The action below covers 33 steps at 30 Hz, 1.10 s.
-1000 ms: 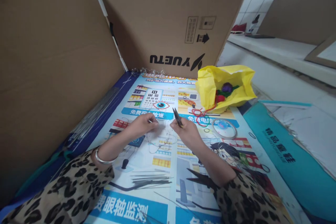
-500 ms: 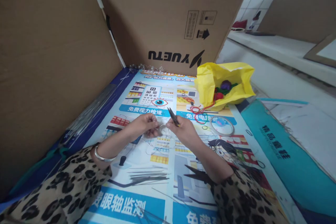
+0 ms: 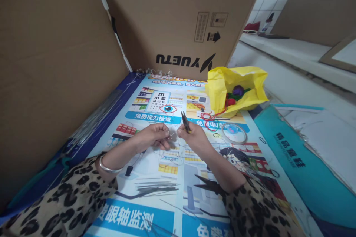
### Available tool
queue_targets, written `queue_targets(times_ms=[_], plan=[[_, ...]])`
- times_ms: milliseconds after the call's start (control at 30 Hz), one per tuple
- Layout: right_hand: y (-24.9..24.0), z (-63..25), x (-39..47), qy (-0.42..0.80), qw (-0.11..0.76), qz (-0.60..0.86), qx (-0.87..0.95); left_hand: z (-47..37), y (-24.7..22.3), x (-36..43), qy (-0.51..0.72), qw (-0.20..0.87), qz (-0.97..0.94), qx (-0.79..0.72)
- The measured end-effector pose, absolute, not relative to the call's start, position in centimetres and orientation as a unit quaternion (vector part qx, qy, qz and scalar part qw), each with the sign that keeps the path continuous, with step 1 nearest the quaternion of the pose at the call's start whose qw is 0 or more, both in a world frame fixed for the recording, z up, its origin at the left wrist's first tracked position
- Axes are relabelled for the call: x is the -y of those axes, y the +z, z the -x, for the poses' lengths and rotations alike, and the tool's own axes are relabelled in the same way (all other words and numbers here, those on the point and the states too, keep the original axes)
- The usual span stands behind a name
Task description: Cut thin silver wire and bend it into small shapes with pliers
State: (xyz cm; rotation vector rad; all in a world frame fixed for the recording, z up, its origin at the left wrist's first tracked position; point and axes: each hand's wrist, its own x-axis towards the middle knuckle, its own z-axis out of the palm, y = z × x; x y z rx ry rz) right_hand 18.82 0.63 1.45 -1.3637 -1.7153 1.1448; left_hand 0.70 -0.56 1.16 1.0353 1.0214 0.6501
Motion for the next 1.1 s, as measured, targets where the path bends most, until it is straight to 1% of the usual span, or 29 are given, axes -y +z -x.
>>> queue_targets(times_ms=[500, 833, 967, 1100], plan=[[0.5, -19.0, -1.0, 0.471, 0.364, 0.515, 0.617, -0.5, 1.6, 0.8, 0.243, 0.690, -0.490, -0.474], [0.0, -19.4, -1.4, 0.549, 0.416, 0.456, 0.563, -0.7, 1.3, 0.7, 0.250, 0.672, -0.497, -0.489], [0.1, -19.4, -1.3, 0.512, 0.440, 0.446, 0.588, -0.6, 1.0, 0.7, 0.254, 0.668, -0.500, -0.489], [0.4, -19.3, -0.9, 0.403, 0.446, 0.471, 0.645, -0.6, 0.8, 0.7, 0.270, 0.669, -0.493, -0.486]])
